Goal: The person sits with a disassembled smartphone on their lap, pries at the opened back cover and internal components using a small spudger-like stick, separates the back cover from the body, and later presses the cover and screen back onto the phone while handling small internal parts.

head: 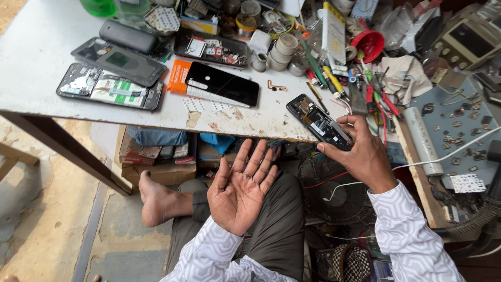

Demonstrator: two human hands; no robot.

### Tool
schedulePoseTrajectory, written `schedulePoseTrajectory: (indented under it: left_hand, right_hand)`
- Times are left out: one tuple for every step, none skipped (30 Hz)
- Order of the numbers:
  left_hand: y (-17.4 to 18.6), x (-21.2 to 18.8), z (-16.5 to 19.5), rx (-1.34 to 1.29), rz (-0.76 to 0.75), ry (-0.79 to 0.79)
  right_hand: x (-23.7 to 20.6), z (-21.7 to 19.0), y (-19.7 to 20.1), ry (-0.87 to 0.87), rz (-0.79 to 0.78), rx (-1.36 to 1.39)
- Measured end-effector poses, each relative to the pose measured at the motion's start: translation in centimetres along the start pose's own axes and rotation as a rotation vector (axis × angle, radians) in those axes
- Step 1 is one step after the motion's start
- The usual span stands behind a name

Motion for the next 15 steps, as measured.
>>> schedulePoseTrajectory:
  left_hand:
    - [0.0, 0.0, 0.0, -0.017, -0.007, 0.006]
    - [-0.1, 0.0, -0.1, -0.035, -0.016, 0.012]
    - [-0.1, -0.1, -0.1, -0.054, -0.018, 0.02]
    - [-0.1, -0.2, -0.2, -0.075, -0.021, 0.03]
    - [-0.2, -0.2, -0.4, -0.098, -0.026, 0.041]
    - [-0.2, -0.2, -0.5, -0.091, -0.029, 0.045]
    - [-0.2, -0.3, -0.6, -0.085, -0.031, 0.05]
    - [-0.3, -0.4, -0.7, -0.079, -0.033, 0.054]
    - [-0.4, -0.5, -0.8, -0.069, -0.044, 0.064]
    - [-0.4, -0.7, -0.9, -0.06, -0.053, 0.074]
    - [-0.5, -0.8, -0.9, -0.051, -0.064, 0.083]
    - [-0.5, -0.8, -0.9, -0.048, -0.066, 0.082]
    - [-0.5, -0.9, -1.0, -0.045, -0.067, 0.082]
    - [-0.4, -1.0, -1.0, -0.041, -0.068, 0.084]
    - [-0.5, -1.0, -1.2, -0.055, -0.083, 0.089]
  right_hand:
    - [0.1, 0.0, -0.2, 0.001, 0.007, -0.033]
    - [0.2, 0.0, -0.2, 0.003, 0.015, -0.065]
    - [0.3, -0.1, -0.2, 0.005, 0.027, -0.099]
    - [0.4, -0.3, -0.4, 0.002, 0.019, -0.09]
    - [0.5, -0.5, -0.5, -0.001, 0.013, -0.082]
    - [0.5, -0.8, -0.5, -0.006, 0.008, -0.075]
    - [0.5, -1.4, -0.6, 0.009, 0.001, -0.089]
    - [0.5, -2.1, -0.6, 0.024, -0.007, -0.102]
    - [0.5, -2.9, -0.7, 0.04, -0.015, -0.115]
    - [-0.3, -5.4, 0.0, 0.223, 0.077, -0.195]
    - [-1.9, -7.8, 0.6, 0.408, 0.167, -0.273]
    - [-3.9, -10.1, 0.4, 0.597, 0.253, -0.349]
    - [-4.8, -10.4, -0.4, 0.538, 0.216, -0.245]
    - [-6.1, -10.6, -1.2, 0.476, 0.18, -0.142]
    - [-7.3, -11.0, -2.8, 0.441, 0.109, -0.043]
Point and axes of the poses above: each hand's wrist, its own x-axis towards the middle knuckle, its own y-axis out of the back of the hand, z = x × y, the point moved 9 cm from there along x, towards the middle knuckle, and after that the axes turned 13 degrees about x, right-handed, at the moved point
